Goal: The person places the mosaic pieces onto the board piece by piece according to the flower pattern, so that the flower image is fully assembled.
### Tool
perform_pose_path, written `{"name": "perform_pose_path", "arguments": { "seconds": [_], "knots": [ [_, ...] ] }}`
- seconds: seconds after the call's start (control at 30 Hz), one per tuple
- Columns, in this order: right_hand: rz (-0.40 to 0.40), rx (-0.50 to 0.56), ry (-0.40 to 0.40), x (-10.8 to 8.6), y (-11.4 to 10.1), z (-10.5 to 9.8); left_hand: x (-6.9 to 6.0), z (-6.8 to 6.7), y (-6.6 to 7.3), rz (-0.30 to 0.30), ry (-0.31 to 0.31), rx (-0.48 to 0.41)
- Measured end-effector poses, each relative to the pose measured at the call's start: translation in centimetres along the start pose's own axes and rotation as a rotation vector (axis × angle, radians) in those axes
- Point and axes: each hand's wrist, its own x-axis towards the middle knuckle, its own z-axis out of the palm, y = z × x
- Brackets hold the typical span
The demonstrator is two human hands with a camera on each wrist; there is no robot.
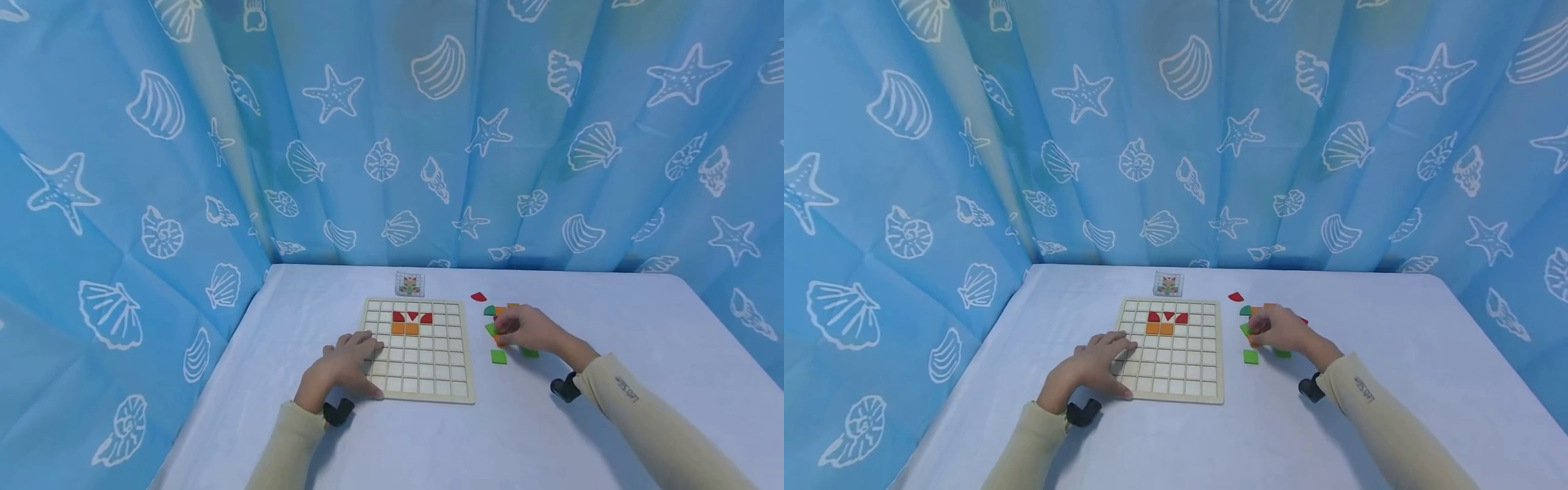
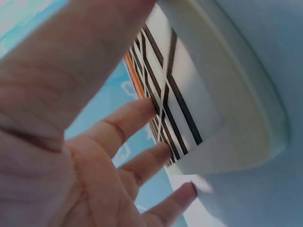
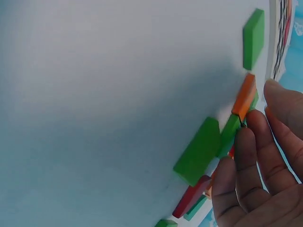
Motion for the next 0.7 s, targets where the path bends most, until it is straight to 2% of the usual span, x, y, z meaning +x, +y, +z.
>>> {"name": "perform_pose_path", "arguments": {
  "seconds": [0.1,0.33,0.7],
  "knots": [
    [0.000,-0.018,-0.005,-0.04,0.04,0.28,0.11,-0.05,-0.03,-0.002,0.001,0.005],
    [0.059,-0.052,-0.017,-0.34,0.44,0.89,0.07,0.41,0.18,0.005,-0.012,-0.008],
    [0.041,-0.072,0.017,0.20,0.21,0.71,-0.02,0.28,-0.01,-0.017,0.006,-0.014]
  ]
}}
